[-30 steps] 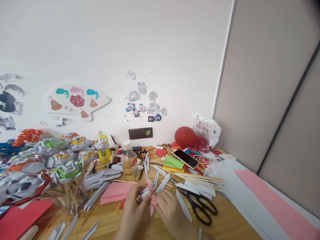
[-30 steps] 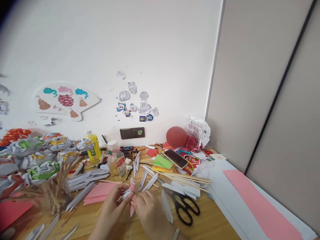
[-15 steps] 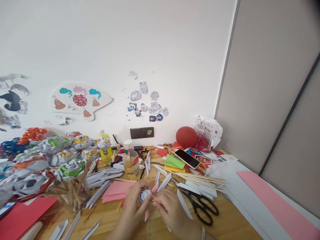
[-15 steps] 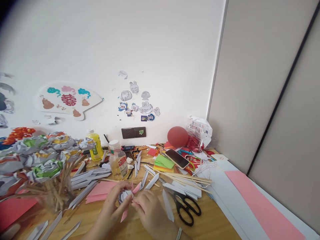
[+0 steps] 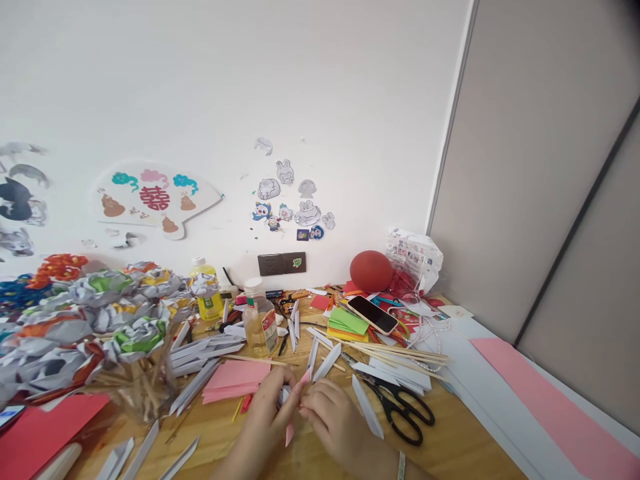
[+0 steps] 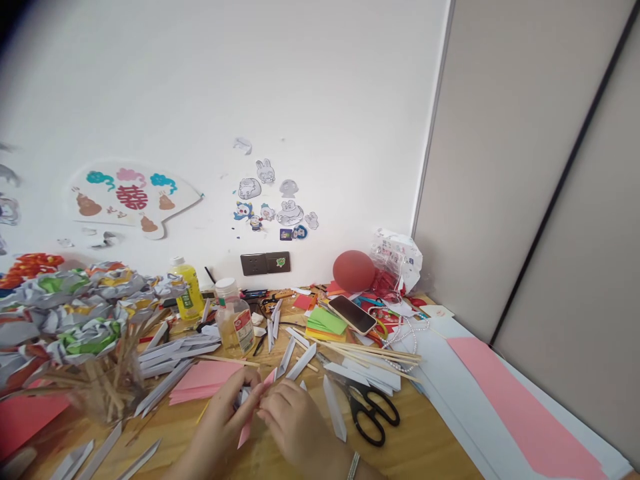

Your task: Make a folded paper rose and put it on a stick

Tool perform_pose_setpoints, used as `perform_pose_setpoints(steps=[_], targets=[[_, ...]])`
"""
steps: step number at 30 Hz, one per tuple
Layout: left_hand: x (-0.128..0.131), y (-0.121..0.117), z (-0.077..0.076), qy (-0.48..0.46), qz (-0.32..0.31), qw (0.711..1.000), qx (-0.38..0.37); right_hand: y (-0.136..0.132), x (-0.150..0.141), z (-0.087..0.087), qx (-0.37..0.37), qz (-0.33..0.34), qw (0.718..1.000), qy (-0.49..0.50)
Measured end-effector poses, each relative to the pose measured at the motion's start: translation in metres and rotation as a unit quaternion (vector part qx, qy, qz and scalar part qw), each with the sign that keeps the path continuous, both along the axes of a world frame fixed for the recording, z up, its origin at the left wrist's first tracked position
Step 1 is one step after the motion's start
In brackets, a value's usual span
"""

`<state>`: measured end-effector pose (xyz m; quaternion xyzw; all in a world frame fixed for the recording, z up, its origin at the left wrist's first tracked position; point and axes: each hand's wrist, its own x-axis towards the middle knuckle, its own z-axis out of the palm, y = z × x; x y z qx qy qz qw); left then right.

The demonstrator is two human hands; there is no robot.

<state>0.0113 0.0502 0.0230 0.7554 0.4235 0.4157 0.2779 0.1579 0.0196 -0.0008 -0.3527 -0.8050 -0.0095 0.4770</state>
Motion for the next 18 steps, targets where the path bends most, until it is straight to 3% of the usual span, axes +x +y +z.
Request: perform_pose_setpoints(steps=[4, 11, 15, 18], targets=[[-0.002, 0.003, -0.006, 0.003, 0.015, 1.000, 0.010, 0.001, -0.002, -0.004, -0.065, -0.018, 0.998, 0.016], [-0.007, 0.008, -0.005, 0.021, 0.028, 0.998, 0.057, 0.003, -0.003, -0.009, -0.091, -0.036, 0.992, 0.085], [-0.019, 0.021, -0.001, 0.026, 0.033, 0.991, 0.126, 0.014, 0.005, -0.013, -0.147, -0.056, 0.961, 0.229], [-0.026, 0.029, -0.005, 0.072, 0.003, 0.988, 0.140, 0.023, 0.011, -0.016, -0.192, -0.031, 0.938, 0.286]])
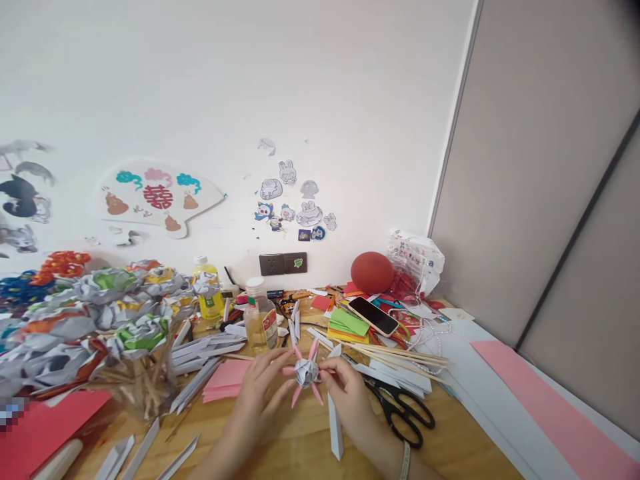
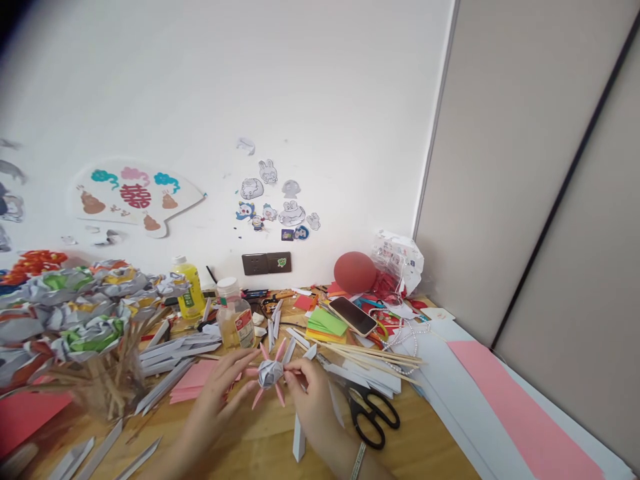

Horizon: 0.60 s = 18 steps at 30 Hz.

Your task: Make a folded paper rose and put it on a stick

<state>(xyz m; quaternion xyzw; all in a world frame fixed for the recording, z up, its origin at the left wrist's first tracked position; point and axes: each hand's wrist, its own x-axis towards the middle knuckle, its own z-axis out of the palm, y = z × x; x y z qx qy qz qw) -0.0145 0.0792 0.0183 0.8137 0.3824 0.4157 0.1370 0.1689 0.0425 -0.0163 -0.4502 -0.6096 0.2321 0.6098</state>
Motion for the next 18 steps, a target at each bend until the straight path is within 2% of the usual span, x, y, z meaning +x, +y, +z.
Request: perform_pose_setpoints(steps=[3, 7, 9, 13, 18], targets=[[0.002, 0.001, -0.008, 0.016, -0.032, 0.999, -0.008, 0.003, 0.003, -0.001, -0.021, 0.002, 0.999, -0.039], [0.010, -0.004, -0.016, 0.010, -0.049, 0.998, -0.047, 0.002, 0.004, -0.002, -0.032, -0.055, 0.987, -0.145], [0.014, -0.006, -0.018, 0.016, -0.047, 0.996, -0.075, 0.003, 0.005, -0.003, -0.025, -0.059, 0.981, -0.181], [0.017, -0.007, -0.018, 0.017, -0.054, 0.993, -0.108, 0.003, 0.004, -0.006, -0.010, -0.024, 0.980, -0.199], [0.021, -0.009, -0.022, 0.045, -0.055, 0.993, -0.094, 0.000, -0.004, -0.010, -0.010, -0.040, 0.975, -0.220]])
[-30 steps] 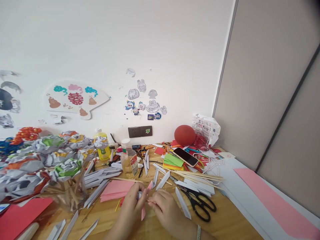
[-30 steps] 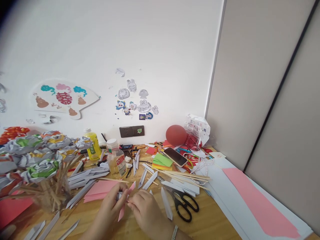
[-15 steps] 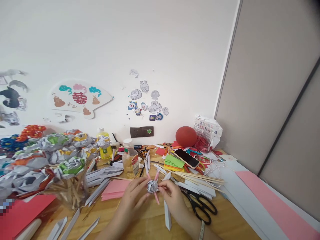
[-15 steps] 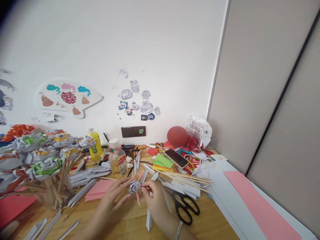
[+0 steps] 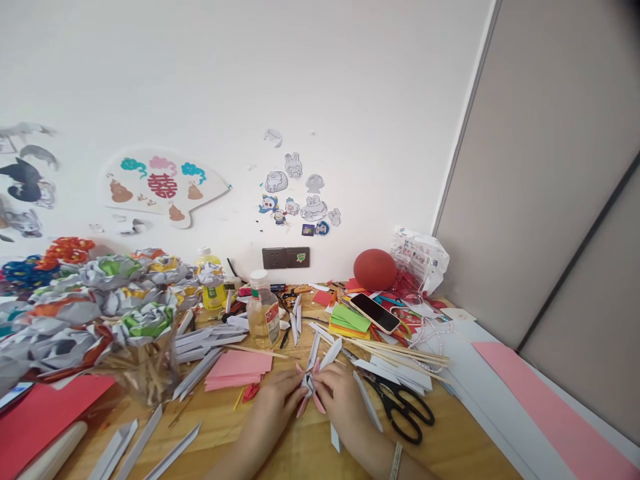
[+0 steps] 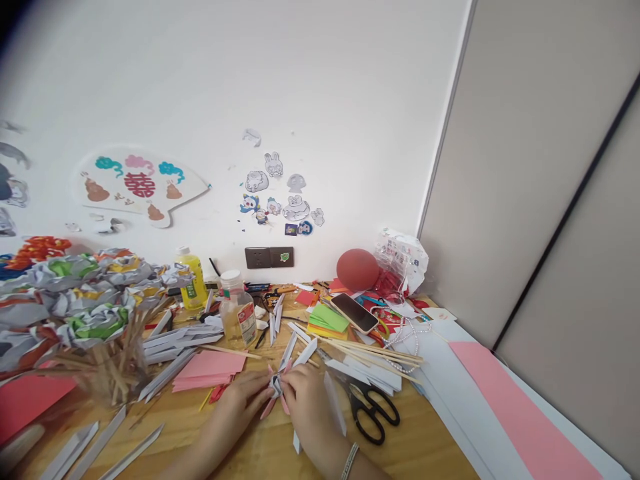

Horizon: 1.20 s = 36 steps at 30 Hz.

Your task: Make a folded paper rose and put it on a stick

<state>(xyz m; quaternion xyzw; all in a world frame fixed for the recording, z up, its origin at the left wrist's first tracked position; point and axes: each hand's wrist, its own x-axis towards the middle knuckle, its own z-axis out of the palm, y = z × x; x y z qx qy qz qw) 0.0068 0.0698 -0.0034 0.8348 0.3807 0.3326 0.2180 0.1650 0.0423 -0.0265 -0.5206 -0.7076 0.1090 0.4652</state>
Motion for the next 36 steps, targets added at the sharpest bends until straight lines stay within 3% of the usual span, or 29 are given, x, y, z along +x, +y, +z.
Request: perform_pose_setpoints(steps=[6, 16, 20, 26, 31, 36], targets=[[0.001, 0.000, -0.007, 0.023, 0.015, 0.999, 0.042, 0.000, 0.001, 0.004, -0.020, -0.009, 1.000, 0.004], [0.004, 0.001, -0.016, 0.067, 0.017, 0.982, 0.175, -0.009, -0.010, 0.012, -0.040, -0.046, 0.997, -0.054], [0.004, 0.001, -0.016, 0.072, 0.024, 0.981, 0.181, -0.008, -0.010, 0.011, -0.036, -0.051, 0.996, -0.066], [-0.001, 0.001, -0.018, 0.062, 0.058, 0.978, 0.190, -0.003, 0.001, 0.015, -0.033, -0.044, 0.997, -0.054], [-0.003, 0.007, -0.022, 0.045, 0.044, 0.979, 0.195, 0.001, 0.018, 0.027, 0.010, -0.058, 0.998, -0.020], [-0.009, 0.015, -0.017, 0.051, 0.027, 0.956, 0.287, 0.006, 0.033, 0.038, 0.044, -0.098, 0.994, -0.021]])
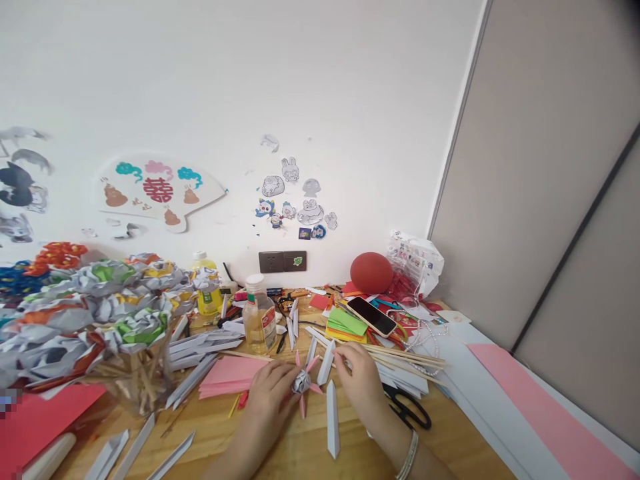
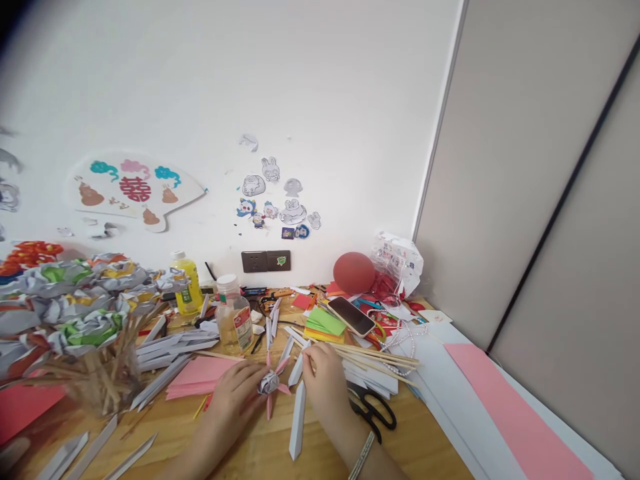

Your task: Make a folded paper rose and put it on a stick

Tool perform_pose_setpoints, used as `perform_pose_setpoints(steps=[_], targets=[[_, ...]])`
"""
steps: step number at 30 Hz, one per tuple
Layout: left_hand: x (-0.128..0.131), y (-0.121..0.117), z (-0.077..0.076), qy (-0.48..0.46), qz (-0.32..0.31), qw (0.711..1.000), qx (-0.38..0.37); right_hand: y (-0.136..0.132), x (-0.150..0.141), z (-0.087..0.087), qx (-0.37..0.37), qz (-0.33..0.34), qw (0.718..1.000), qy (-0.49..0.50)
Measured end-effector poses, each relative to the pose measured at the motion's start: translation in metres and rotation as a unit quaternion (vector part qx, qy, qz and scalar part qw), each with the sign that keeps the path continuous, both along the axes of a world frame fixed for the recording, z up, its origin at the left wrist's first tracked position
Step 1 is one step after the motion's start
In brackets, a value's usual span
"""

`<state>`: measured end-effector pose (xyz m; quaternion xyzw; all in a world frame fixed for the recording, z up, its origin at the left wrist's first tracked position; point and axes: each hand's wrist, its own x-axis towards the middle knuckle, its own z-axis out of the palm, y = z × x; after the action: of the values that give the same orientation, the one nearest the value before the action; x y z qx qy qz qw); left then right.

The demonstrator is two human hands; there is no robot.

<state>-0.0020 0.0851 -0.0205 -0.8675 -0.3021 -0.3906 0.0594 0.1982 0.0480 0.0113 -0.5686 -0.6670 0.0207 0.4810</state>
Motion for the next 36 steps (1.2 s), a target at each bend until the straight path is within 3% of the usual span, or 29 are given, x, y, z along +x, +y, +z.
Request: perform_pose_setpoints(steps=[4, 9, 17, 23, 29, 32, 36], targets=[[-0.003, 0.000, 0.006, 0.020, 0.008, 0.997, 0.076, 0.002, 0.007, 0.006, -0.007, -0.010, 1.000, -0.016], [-0.005, 0.000, 0.005, 0.062, 0.021, 0.993, 0.095, 0.005, 0.016, 0.008, -0.037, -0.029, 0.997, -0.057], [-0.005, 0.003, -0.004, 0.045, 0.022, 0.994, 0.094, 0.016, 0.007, -0.019, -0.087, -0.054, 0.978, -0.181], [-0.003, 0.003, -0.007, 0.034, 0.001, 0.997, 0.073, 0.020, 0.005, -0.023, -0.073, -0.096, 0.967, -0.225], [-0.002, -0.004, -0.004, -0.004, 0.034, 0.999, -0.010, 0.007, 0.013, -0.004, -0.045, -0.128, 0.963, -0.232], [-0.001, -0.008, -0.002, -0.012, 0.040, 0.999, -0.033, -0.004, 0.004, 0.006, -0.016, -0.081, 0.972, -0.218], [0.000, -0.010, -0.002, -0.017, 0.028, 0.999, -0.020, -0.015, -0.010, 0.005, 0.018, 0.093, 0.979, -0.181]])
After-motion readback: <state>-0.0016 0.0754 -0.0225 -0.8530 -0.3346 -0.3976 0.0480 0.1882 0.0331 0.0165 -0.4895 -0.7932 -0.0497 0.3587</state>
